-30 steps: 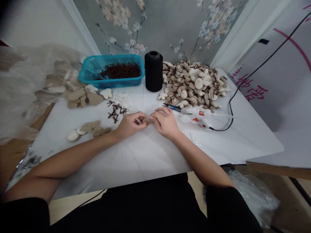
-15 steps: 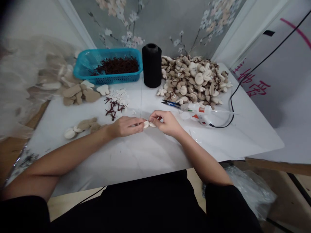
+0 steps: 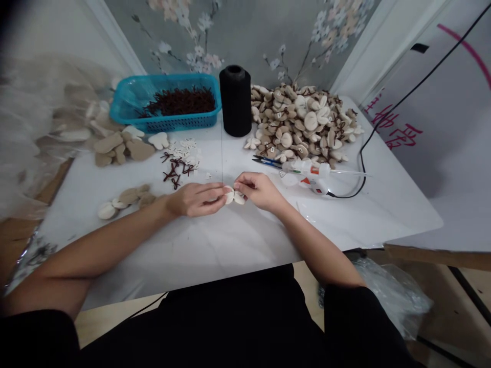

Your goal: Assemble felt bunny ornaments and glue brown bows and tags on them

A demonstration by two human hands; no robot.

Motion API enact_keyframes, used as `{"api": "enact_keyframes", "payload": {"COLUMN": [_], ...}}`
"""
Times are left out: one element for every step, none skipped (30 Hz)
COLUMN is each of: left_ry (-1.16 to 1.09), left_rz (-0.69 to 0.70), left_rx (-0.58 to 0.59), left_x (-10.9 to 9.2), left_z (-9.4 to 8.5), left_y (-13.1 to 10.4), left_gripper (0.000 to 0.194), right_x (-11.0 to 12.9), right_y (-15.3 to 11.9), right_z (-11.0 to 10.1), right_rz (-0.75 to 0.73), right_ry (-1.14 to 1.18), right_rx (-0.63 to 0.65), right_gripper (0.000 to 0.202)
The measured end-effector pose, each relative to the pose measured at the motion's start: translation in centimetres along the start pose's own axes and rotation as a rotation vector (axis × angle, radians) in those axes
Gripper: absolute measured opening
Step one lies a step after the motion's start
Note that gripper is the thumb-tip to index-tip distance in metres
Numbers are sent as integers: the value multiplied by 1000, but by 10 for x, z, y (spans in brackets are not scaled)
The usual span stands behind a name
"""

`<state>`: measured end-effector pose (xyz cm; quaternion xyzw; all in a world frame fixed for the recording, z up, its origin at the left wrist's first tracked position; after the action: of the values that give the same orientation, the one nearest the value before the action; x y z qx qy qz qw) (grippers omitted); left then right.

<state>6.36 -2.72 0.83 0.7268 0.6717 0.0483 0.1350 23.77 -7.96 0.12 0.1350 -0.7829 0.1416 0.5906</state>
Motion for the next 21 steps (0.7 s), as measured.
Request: {"api": "enact_keyframes", "payload": {"left_ry": [-62,-136,-220,-315,-420,-532,-651,-774,-887,-975,-1021,-1017,-962,-867,-749,-620,-489,-360,-239,-128,-34], "left_rz": [-13,-35,-74,-138,-226,-335,-446,-544,-617,-660,-677,-676,-658,-620,-562,-486,-400,-315,-234,-164,-106], "left_rx": [-34,-80,-134,-195,-250,-286,-294,-269,-222,-168,-125,-111,-123,-148,-173,-185,-185,-182,-179,-184,-194], "left_x": [0,0,0,1,2,3,4,5,5,5,4,4,4,4,2,0,-4,-7,-11,-15,-17], "left_z": [0,0,0,-1,-2,-2,0,2,4,7,9,11,11,10,9,7,6,5,4,3,2], "left_y": [0,0,1,2,4,5,7,8,9,10,11,11,10,10,9,9,9,8,8,8,7], "left_gripper": [11,10,11,13,18,25,31,35,36,35,32,29,25,21,16,11,8,7,9,11,11], "right_x": [-1,-1,-1,0,1,3,6,8,10,11,12,12,11,10,9,8,7,6,6,7,8], "right_y": [0,0,-1,-2,-3,-5,-7,-8,-10,-10,-11,-11,-10,-10,-9,-9,-8,-8,-9,-9,-10], "right_z": [0,-1,-2,-2,-3,-4,-4,-3,-3,-2,-2,-1,-1,0,0,1,1,1,1,1,2], "right_rz": [-12,-31,-56,-87,-122,-159,-194,-225,-250,-266,-273,-270,-260,-243,-222,-201,-182,-170,-164,-164,-173], "right_ry": [2,-11,-42,-89,-147,-210,-270,-319,-353,-372,-383,-390,-392,-392,-388,-381,-374,-366,-363,-370,-387], "right_rx": [-15,-35,-59,-89,-124,-160,-194,-221,-236,-239,-233,-221,-204,-184,-162,-143,-124,-109,-99,-91,-84], "right_gripper": [17,16,16,15,14,13,12,12,12,12,12,12,11,11,11,10,10,10,10,10,10]}}
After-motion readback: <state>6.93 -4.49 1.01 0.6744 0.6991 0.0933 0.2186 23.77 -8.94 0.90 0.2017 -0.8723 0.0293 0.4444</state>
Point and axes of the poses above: each hand's wrist, its own y-axis towards the middle knuckle, its own z-axis out of the palm, x = y × z, the point moved 3 cm from there along y, towards the middle knuckle, and after that the axes turned 15 degrees about x, right-handed, at the moved point
